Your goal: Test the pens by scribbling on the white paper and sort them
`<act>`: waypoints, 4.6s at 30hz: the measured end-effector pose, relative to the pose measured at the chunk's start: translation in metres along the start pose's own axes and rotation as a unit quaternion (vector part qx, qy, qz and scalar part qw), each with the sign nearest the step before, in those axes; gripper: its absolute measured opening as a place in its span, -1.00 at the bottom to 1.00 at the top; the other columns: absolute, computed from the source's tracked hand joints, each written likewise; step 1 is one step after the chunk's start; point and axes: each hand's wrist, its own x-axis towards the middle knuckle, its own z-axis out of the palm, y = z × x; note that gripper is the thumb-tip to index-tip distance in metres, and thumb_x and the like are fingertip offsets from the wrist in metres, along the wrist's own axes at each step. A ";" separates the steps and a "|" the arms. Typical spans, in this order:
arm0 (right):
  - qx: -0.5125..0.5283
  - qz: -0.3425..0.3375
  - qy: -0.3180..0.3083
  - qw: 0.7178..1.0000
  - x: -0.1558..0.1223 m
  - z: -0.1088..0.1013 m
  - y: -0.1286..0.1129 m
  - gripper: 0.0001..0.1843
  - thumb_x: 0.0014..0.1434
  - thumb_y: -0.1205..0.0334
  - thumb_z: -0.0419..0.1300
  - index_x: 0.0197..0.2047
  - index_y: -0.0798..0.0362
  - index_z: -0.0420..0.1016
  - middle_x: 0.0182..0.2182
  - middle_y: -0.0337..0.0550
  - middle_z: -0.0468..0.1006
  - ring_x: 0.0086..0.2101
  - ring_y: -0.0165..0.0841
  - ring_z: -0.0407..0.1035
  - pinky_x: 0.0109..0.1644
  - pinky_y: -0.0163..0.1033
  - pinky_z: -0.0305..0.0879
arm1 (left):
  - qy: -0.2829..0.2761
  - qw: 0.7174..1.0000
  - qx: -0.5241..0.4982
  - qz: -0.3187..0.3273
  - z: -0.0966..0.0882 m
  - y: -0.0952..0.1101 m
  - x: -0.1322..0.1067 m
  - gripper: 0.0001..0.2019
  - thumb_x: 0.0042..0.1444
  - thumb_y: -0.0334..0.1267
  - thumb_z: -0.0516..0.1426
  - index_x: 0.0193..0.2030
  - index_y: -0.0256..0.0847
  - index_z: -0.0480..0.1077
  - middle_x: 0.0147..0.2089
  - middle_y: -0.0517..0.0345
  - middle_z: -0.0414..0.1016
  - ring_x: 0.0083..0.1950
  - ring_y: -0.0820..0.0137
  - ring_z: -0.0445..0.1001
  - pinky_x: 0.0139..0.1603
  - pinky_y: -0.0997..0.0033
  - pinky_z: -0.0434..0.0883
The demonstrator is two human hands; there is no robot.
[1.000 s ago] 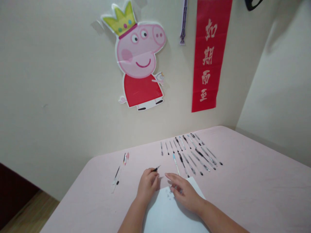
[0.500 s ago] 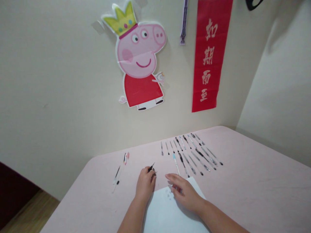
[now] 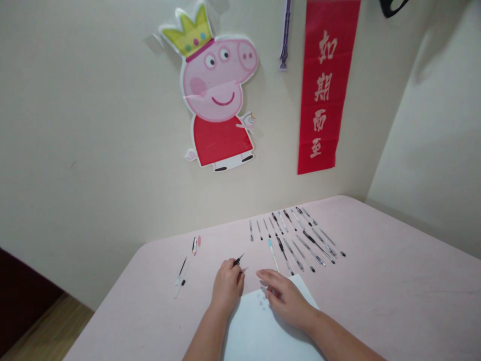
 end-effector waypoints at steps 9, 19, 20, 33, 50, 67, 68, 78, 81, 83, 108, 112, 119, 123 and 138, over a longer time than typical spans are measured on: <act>0.004 0.003 0.007 1.000 0.004 -0.002 -0.006 -0.48 0.06 0.50 0.04 0.07 0.00 0.46 0.02 -0.02 0.46 -0.04 -0.28 0.40 0.01 -0.19 0.38 | 0.044 0.986 -0.163 -0.018 0.002 0.013 0.000 -0.93 0.03 -0.37 0.13 -0.37 -0.19 0.45 -0.15 0.00 0.43 -0.05 0.21 0.40 -0.02 0.17 0.37; 0.013 -0.018 -0.021 1.000 0.005 -0.004 -0.006 -0.40 0.06 0.52 0.06 0.16 -0.06 0.39 0.08 -0.04 0.44 0.05 -0.23 0.34 0.15 -0.05 0.28 | 0.017 0.940 -0.336 -0.063 0.018 0.027 0.002 -0.90 -0.01 -0.36 0.14 -0.44 -0.20 0.50 -0.26 0.02 0.44 -0.29 0.37 0.41 -0.38 0.45 0.36; 0.013 -0.014 -0.020 1.000 0.005 -0.004 -0.006 -0.39 0.06 0.52 0.06 0.17 -0.06 0.37 0.09 -0.05 0.44 0.04 -0.23 0.35 0.14 -0.05 0.30 | 0.022 0.938 -0.341 -0.066 0.018 0.027 0.002 -0.90 -0.01 -0.35 0.15 -0.43 -0.20 0.51 -0.26 0.02 0.44 -0.29 0.37 0.41 -0.38 0.45 0.36; -0.002 -0.035 0.068 0.997 0.008 -0.005 -0.012 -0.64 0.12 0.44 0.12 -0.03 0.02 0.52 -0.12 -0.02 0.55 -0.13 -0.27 0.43 -0.04 -0.16 0.40 | 0.004 0.941 -0.335 -0.047 0.004 0.047 0.004 -0.91 0.03 -0.31 0.17 -0.40 -0.17 0.52 -0.24 0.02 0.47 -0.22 0.30 0.43 -0.27 0.34 0.35; 0.028 0.005 0.146 0.989 0.008 -0.003 0.006 -0.73 0.19 0.29 0.08 -0.09 0.03 0.54 -0.28 -0.06 0.55 -0.29 -0.30 0.46 -0.19 -0.19 0.42 | 0.029 0.986 -0.155 0.053 -0.004 0.051 -0.002 -0.83 0.14 -0.34 0.08 -0.22 -0.16 0.51 -0.12 -0.03 0.46 -0.08 0.22 0.41 -0.08 0.19 0.38; 0.117 0.099 0.180 0.972 0.014 -0.007 0.004 -0.69 0.11 -0.02 0.18 -0.30 0.08 0.48 -0.37 -0.08 0.50 -0.44 -0.32 0.42 -0.45 -0.26 0.37 | -0.057 0.993 -0.047 0.088 -0.011 0.049 -0.003 -0.83 0.12 -0.44 0.06 -0.32 -0.17 0.47 -0.12 0.03 0.46 -0.12 0.22 0.34 -0.09 0.14 0.31; 0.117 0.100 0.182 0.971 0.014 -0.006 0.005 -0.71 0.10 0.01 0.18 -0.31 0.08 0.48 -0.37 -0.08 0.50 -0.44 -0.31 0.42 -0.43 -0.25 0.37 | -0.061 0.993 -0.051 0.089 -0.011 0.049 -0.003 -0.83 0.12 -0.44 0.06 -0.32 -0.17 0.47 -0.13 0.03 0.46 -0.12 0.23 0.34 -0.10 0.15 0.31; 0.076 0.104 0.158 0.979 0.012 -0.001 0.014 -0.85 0.08 0.20 0.14 -0.32 0.08 0.48 -0.40 -0.13 0.51 -0.39 -0.33 0.40 -0.39 -0.28 0.34 | -0.075 0.990 -0.057 0.106 -0.010 0.054 -0.005 -0.80 0.10 -0.45 0.05 -0.29 -0.17 0.48 -0.16 0.01 0.47 -0.14 0.23 0.33 -0.11 0.16 0.32; 0.056 0.091 0.149 0.983 0.012 -0.001 0.011 -0.87 0.08 0.25 0.12 -0.34 0.07 0.48 -0.41 -0.15 0.51 -0.40 -0.35 0.39 -0.36 -0.28 0.32 | -0.078 0.989 -0.058 0.112 -0.010 0.054 -0.005 -0.79 0.09 -0.46 0.05 -0.28 -0.16 0.48 -0.16 0.01 0.46 -0.14 0.22 0.33 -0.13 0.16 0.32; 0.052 0.087 0.143 0.985 0.012 -0.001 0.009 -0.87 0.07 0.26 0.12 -0.34 0.07 0.48 -0.41 -0.15 0.51 -0.40 -0.35 0.39 -0.36 -0.28 0.32 | -0.082 0.989 -0.057 0.113 -0.010 0.054 -0.005 -0.78 0.06 -0.49 0.06 -0.28 -0.15 0.47 -0.15 0.03 0.46 -0.14 0.22 0.33 -0.12 0.16 0.31; 0.043 0.090 0.131 0.986 0.012 -0.003 0.007 -0.87 0.08 0.26 0.12 -0.39 0.08 0.48 -0.44 -0.16 0.51 -0.42 -0.35 0.39 -0.37 -0.29 0.30 | -0.095 0.987 -0.059 0.119 -0.009 0.054 -0.006 -0.75 0.02 -0.51 0.06 -0.26 -0.14 0.47 -0.15 0.02 0.46 -0.12 0.22 0.32 -0.11 0.15 0.31; 0.037 0.087 0.134 0.986 0.012 -0.003 0.007 -0.87 0.07 0.27 0.12 -0.39 0.08 0.48 -0.43 -0.16 0.51 -0.42 -0.34 0.39 -0.36 -0.28 0.29 | -0.093 0.986 -0.066 0.121 -0.008 0.053 -0.006 -0.76 0.03 -0.51 0.06 -0.26 -0.14 0.46 -0.15 0.04 0.46 -0.11 0.22 0.33 -0.11 0.18 0.31; 0.037 0.090 0.124 0.988 0.013 -0.004 0.006 -0.87 0.07 0.26 0.11 -0.36 0.08 0.47 -0.42 -0.16 0.49 -0.42 -0.36 0.37 -0.37 -0.30 0.27 | -0.092 0.986 -0.060 0.124 -0.008 0.052 -0.007 -0.76 0.03 -0.51 0.07 -0.23 -0.16 0.46 -0.12 0.04 0.47 -0.12 0.24 0.33 -0.12 0.20 0.32; 0.034 0.086 0.122 0.988 0.012 -0.005 0.005 -0.87 0.07 0.27 0.10 -0.37 0.07 0.47 -0.42 -0.16 0.49 -0.41 -0.36 0.37 -0.36 -0.30 0.27 | -0.097 0.985 -0.060 0.127 -0.007 0.051 -0.007 -0.75 0.02 -0.51 0.08 -0.21 -0.17 0.46 -0.12 0.03 0.47 -0.12 0.24 0.34 -0.11 0.20 0.33; 0.016 0.083 0.104 0.991 0.012 -0.004 0.007 -0.86 0.10 0.25 0.11 -0.38 0.07 0.48 -0.42 -0.16 0.50 -0.40 -0.35 0.37 -0.36 -0.28 0.26 | -0.076 0.985 -0.055 0.144 -0.006 0.052 -0.007 -0.81 0.08 -0.46 0.08 -0.20 -0.18 0.44 -0.12 0.06 0.48 -0.14 0.25 0.34 -0.11 0.19 0.33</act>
